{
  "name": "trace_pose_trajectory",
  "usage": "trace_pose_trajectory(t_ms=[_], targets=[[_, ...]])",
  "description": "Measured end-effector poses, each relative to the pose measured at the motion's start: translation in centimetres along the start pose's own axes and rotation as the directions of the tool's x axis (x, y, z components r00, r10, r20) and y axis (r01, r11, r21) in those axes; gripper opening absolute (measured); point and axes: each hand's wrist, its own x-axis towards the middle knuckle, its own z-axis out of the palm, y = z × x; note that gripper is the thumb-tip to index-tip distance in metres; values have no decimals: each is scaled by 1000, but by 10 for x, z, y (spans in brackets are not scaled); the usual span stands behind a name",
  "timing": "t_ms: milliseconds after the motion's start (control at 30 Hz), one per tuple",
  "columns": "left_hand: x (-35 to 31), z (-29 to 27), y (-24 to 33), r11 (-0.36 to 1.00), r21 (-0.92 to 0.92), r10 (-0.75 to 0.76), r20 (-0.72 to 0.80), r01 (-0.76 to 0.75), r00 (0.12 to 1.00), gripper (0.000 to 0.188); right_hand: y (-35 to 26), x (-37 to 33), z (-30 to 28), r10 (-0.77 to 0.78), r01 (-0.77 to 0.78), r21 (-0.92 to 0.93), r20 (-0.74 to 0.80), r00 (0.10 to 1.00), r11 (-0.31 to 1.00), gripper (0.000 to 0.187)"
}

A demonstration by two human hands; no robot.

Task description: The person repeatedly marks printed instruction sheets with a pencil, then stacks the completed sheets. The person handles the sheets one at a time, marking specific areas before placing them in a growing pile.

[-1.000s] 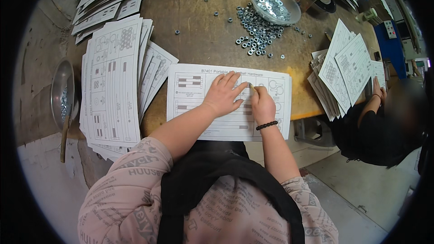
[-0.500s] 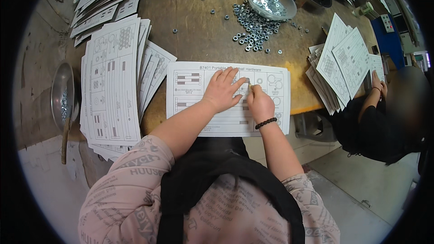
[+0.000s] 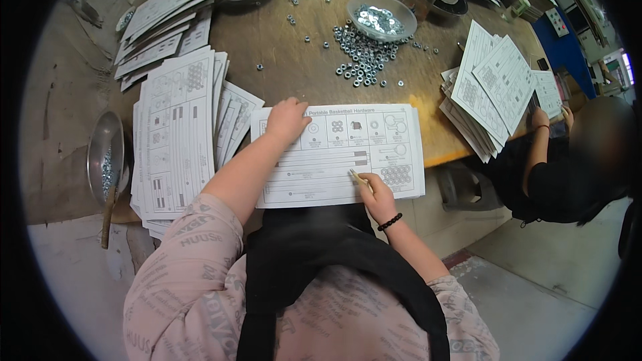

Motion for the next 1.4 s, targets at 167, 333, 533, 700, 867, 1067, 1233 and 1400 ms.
trace_pose_trajectory(t_ms=[167,333,533,700,867,1067,1233,1400], targets=[[-13,-8,4,992,-103,-70,40,74,997,31,6,-5,-1,-39,39,-40,7,999,998,25],[-31,-20,3,999,-50,-18,19,19,1000,28,7,-9,-5,-31,32,-48,21,999,998,24],[-47,-45,6,974,-203,-101,23,104,995,24,13,-15,-6,-56,56,3,50,997,998,23],[-40,-79,-11,940,-340,-36,-128,-10,991,23,6,-16,-11,-101,95,122,43,994,988,23],[-56,-143,-76,848,-518,-387,-464,110,797,30,9,-12,-21,-59,63,218,-21,998,974,23],[-143,-181,-202,737,-652,-625,-562,175,542,23,10,-8,-25,-22,32,206,-52,998,978,24],[-210,-169,-266,702,-369,-707,-468,609,531,24,7,1,-27,-53,56,50,-62,997,997,26],[-140,-121,-170,920,-151,-353,-719,361,599,41,-14,28,-24,-79,71,-108,-73,994,992,25]])
